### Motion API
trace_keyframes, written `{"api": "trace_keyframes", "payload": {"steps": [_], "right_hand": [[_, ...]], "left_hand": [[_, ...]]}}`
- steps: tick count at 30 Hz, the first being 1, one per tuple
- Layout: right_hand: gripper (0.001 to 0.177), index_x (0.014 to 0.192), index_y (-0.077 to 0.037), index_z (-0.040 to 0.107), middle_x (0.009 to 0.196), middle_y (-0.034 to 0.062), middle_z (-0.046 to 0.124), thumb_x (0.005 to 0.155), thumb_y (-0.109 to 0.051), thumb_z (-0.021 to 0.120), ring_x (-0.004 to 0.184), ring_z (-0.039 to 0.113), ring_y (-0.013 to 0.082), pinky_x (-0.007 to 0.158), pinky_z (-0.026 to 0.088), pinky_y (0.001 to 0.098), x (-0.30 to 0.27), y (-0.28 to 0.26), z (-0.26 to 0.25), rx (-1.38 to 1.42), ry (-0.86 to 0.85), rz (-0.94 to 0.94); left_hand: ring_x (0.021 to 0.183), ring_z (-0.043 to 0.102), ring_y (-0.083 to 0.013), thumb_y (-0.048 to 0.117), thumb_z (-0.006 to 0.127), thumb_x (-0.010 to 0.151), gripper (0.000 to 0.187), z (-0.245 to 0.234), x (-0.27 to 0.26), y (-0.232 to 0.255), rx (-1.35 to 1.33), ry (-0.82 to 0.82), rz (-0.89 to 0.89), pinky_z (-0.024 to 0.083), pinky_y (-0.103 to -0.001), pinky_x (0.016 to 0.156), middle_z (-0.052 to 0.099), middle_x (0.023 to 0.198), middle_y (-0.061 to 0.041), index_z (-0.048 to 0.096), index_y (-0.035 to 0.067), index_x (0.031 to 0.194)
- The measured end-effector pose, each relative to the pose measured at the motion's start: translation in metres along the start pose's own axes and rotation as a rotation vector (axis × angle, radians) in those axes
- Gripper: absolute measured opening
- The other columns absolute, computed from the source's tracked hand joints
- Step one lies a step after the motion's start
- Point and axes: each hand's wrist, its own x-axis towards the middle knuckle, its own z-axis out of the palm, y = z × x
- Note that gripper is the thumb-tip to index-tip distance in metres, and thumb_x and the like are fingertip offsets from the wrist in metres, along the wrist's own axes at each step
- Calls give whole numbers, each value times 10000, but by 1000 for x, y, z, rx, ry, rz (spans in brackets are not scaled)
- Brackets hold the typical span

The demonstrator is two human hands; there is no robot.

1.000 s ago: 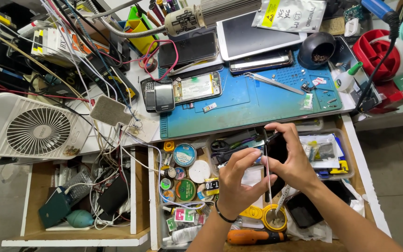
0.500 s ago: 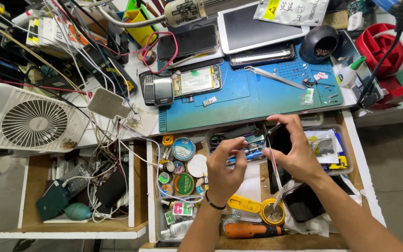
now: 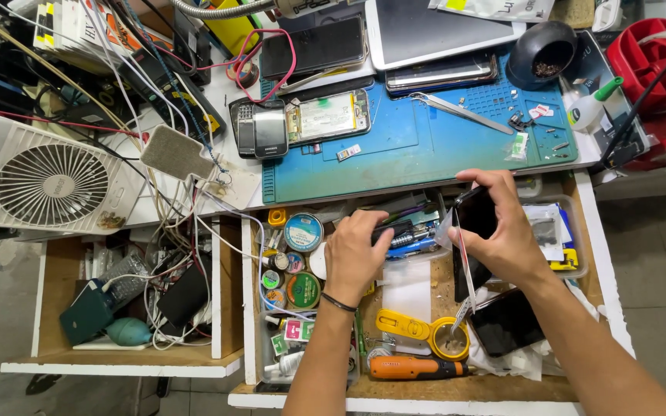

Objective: Using a metal pry tool to carefully remove the back cover of a smartphone for repair.

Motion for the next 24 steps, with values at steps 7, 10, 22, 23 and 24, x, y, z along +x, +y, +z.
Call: {"api": "trace_keyframes", "payload": {"steps": [7, 10, 22, 23, 24], "right_hand": [[801, 1420, -182, 565, 1225, 79, 473, 678, -299, 841, 1145, 470, 210, 1089, 356, 425, -2, -1, 1, 7, -12, -48], [816, 1419, -179, 567, 1209, 75, 475, 663, -295, 855, 1136, 470, 200, 1089, 356, 425, -4, -3, 1, 11, -13, -64], [999, 1467, -157, 530, 1111, 93, 530, 537, -129, 892, 1042, 574, 273, 985, 445, 442, -11, 6, 27, -92, -43, -242], [1014, 1477, -151, 518, 1101, 94, 537, 538, -129, 902, 1030, 578, 276, 968, 454, 431, -11, 8, 29, -105, -33, -279], [1030, 1486, -145, 506, 1092, 94, 543, 539, -129, 912, 1018, 582, 278, 952, 463, 421, -12, 9, 31, -117, -23, -316]], "left_hand": [[925, 663, -291, 235, 807, 825, 214, 23, 4, -16, 335, -179, -152, 478, -434, 785, 629, 960, -14, 706, 176, 1005], [865, 695, -301, 317, 775, 864, 199, 4, 0, -7, 324, -194, -158, 519, -450, 757, 650, 876, -38, 683, 158, 940], [798, 781, -367, 117, 765, 920, 250, -35, -22, 48, -1409, 376, 125, 671, -417, 671, 729, 873, -268, 598, -55, 987], [811, 785, -353, 87, 803, 871, 203, -33, -20, 47, -1290, 398, 213, 660, -402, 695, 750, 873, -251, 677, -50, 952], [824, 788, -339, 57, 841, 822, 163, -31, -19, 47, -1168, 418, 297, 649, -387, 718, 770, 872, -235, 757, -44, 918]]}}
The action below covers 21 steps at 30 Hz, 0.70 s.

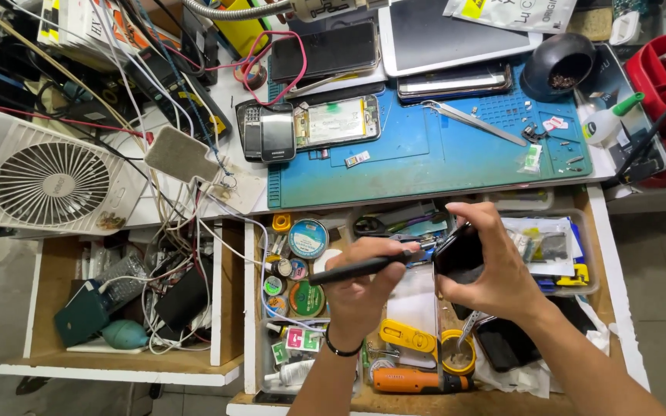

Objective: Using a metal pry tool to carefully remove the back cover of a smartphone for repair.

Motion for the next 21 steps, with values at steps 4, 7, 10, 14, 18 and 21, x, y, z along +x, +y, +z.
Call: {"api": "trace_keyframes", "payload": {"steps": [4, 7, 10, 14, 18, 21], "right_hand": [[966, 1491, -143, 344, 1161, 120, 451, 644, -80, 806, 994, 499, 217, 754, 465, 315, 1, -16, -6, -5, -90, -102], [979, 1492, -140, 337, 1220, 140, 473, 651, -111, 838, 1040, 545, 246, 785, 497, 326, -1, -15, -6, -15, -74, -139], [985, 1487, -126, 342, 1233, 148, 491, 641, -162, 845, 1069, 551, 274, 830, 495, 361, -2, -10, -6, -67, -65, -180], [937, 1475, -116, 340, 1209, 164, 509, 704, -227, 860, 1038, 587, 271, 825, 525, 368, -3, -6, -5, -54, -20, -242], [981, 1488, -136, 302, 1279, 178, 460, 675, -186, 849, 1171, 537, 318, 965, 509, 411, -9, 3, -5, -20, 18, -282], [956, 1490, -145, 304, 1262, 154, 460, 707, -210, 850, 1165, 521, 290, 1008, 493, 414, -10, 4, -5, 8, 38, -305]], "left_hand": [[1015, 775, -240, 231, 738, 990, 187, 5, -7, 14, 78, -64, -98, 661, -383, 922, 772, 1075, -91, 722, 87, 1110], [1009, 777, -240, 187, 733, 977, 161, 5, -11, 8, 160, -75, -112, 657, -363, 938, 772, 1060, -91, 713, 80, 1096], [824, 759, -180, 166, 772, 924, 142, 4, -14, 3, 292, -49, -85, 649, -301, 771, 762, 948, -44, 716, 102, 1037], [753, 737, -172, 194, 753, 932, 155, 3, -16, 1, 352, -54, -49, 633, -286, 705, 741, 910, -51, 688, 106, 1041], [723, 719, -167, 232, 753, 944, 174, 1, -20, 0, 296, -61, -47, 617, -280, 653, 736, 899, -48, 687, 117, 1057], [787, 761, -186, 186, 765, 945, 176, 4, -21, 3, 265, -66, 31, 650, -296, 700, 749, 956, -45, 674, 107, 1074]]}}
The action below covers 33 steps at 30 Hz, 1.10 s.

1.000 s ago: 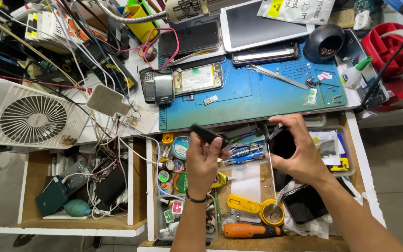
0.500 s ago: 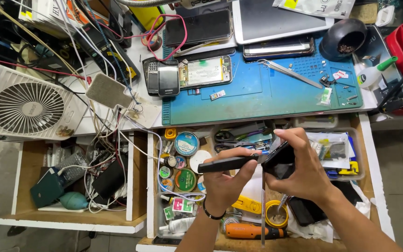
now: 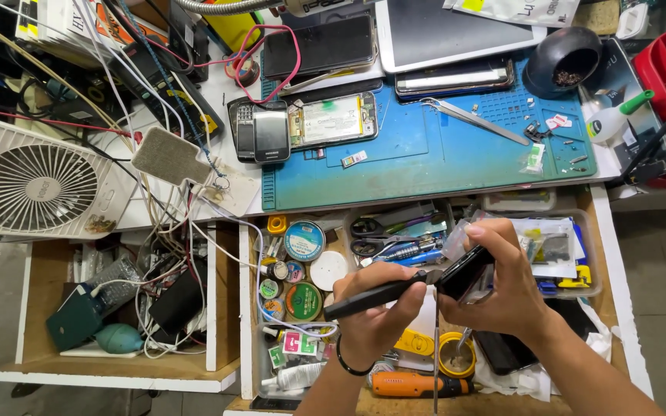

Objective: Using a metal pry tool to carefully remove the back cover of a smartphone for repair.

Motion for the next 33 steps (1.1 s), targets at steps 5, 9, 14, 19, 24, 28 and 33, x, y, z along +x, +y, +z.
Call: {"api": "trace_keyframes", "payload": {"steps": [5, 9, 14, 19, 24, 28, 33], "right_hand": [[964, 1485, -142, 320, 1239, 149, 463, 681, -206, 848, 1170, 529, 301, 980, 496, 407, 1, -1, 1, -5, -9, 29], [906, 1453, -98, 378, 1241, 163, 481, 682, -201, 842, 1159, 536, 302, 947, 494, 389, 5, -6, 1, -8, -5, 85], [728, 1329, -123, 515, 1182, 112, 489, 666, -137, 815, 1116, 526, 244, 926, 450, 332, 21, -19, -5, -70, 22, 366], [635, 1261, -142, 562, 1203, 110, 486, 694, -196, 842, 1167, 542, 252, 937, 484, 351, 28, -26, -9, -135, 56, 525], [653, 1251, -158, 553, 1199, 107, 484, 683, -213, 870, 1127, 565, 256, 819, 552, 350, 25, -28, -9, -182, 51, 502], [634, 1224, -178, 572, 1137, 114, 484, 702, -315, 903, 1003, 593, 269, 700, 578, 346, 13, -12, -6, -268, 54, 397], [637, 1162, -150, 559, 1099, 126, 484, 677, -316, 936, 880, 625, 275, 626, 567, 374, 5, -6, -1, -396, 106, 183]], "left_hand": [[759, 770, -196, 168, 769, 938, 177, 3, 1, 0, 17, 14, 78, 665, -304, 686, 758, 928, -78, 670, 93, 1063], [996, 769, -379, 112, 603, 1039, 113, 7, 11, 12, -182, -32, 61, 681, -485, 864, 708, 987, -199, 535, 86, 1125], [987, 630, -365, 117, 407, 1082, 80, 2, 17, 0, -188, -53, 109, 573, -534, 981, 588, 976, -140, 418, 96, 1006], [503, 366, -128, 79, 573, 906, 250, 4, 6, -7, 96, -225, -34, 333, -294, 509, 431, 639, -4, 485, 95, 1139], [531, 421, -100, 323, 710, 1024, 383, 20, -6, -21, 151, -172, 142, 396, -244, 547, 408, 618, 7, 592, 128, 1333], [470, 487, -128, 20, 635, 1003, 211, 29, -2, -3, 199, -115, 183, 438, -281, 503, 683, 793, -84, 583, 109, 1188], [616, 704, -217, -126, 619, 858, 305, 30, -7, -10, 213, -16, 357, 599, -327, 555, 708, 793, -113, 617, 66, 1095]]}}
